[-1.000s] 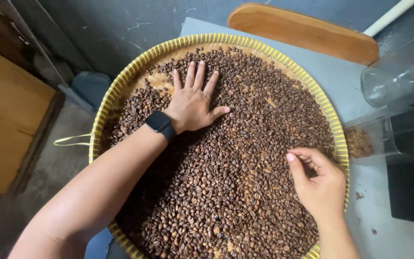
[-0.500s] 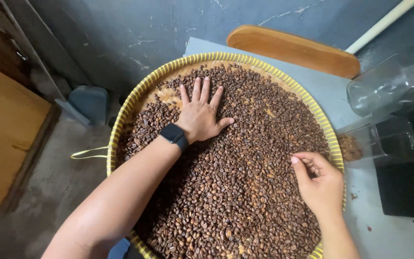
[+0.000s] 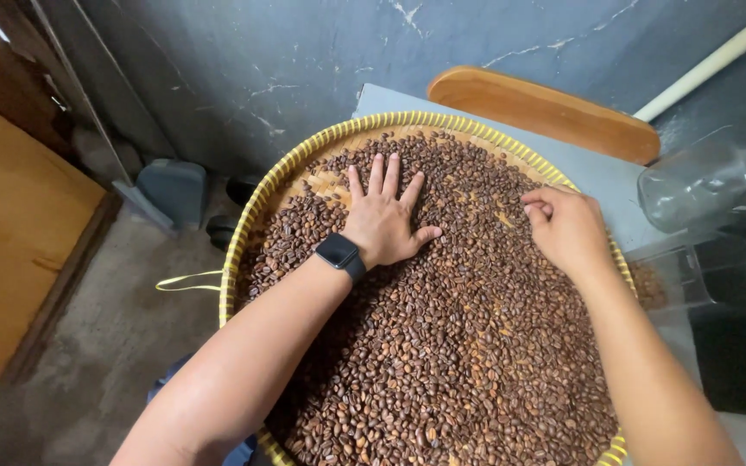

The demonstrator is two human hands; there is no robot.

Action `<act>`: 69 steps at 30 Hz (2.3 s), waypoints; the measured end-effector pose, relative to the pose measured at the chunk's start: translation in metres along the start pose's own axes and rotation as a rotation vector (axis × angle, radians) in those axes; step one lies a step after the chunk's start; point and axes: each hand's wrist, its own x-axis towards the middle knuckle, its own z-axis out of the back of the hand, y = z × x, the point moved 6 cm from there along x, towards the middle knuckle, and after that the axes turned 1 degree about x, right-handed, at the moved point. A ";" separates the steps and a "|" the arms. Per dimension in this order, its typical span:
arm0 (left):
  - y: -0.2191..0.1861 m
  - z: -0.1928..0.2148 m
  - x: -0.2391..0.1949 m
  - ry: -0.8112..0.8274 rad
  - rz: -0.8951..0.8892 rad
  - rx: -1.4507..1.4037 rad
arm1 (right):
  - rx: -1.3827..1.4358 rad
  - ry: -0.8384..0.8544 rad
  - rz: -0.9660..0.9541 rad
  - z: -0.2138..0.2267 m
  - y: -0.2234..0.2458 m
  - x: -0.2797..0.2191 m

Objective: The person sorts roasted coffee beans in a large woven basket by hand, picking out specific beans and placing them into a small clear container on the table.

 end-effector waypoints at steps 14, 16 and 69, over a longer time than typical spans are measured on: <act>-0.001 0.005 0.000 0.015 -0.025 -0.014 | -0.091 -0.132 0.122 -0.036 -0.014 0.006; -0.001 0.004 0.000 0.017 -0.024 -0.012 | -0.086 -0.122 0.139 -0.037 -0.010 0.005; -0.001 0.010 -0.001 0.077 -0.005 0.022 | -0.090 0.423 -0.210 0.022 -0.002 -0.051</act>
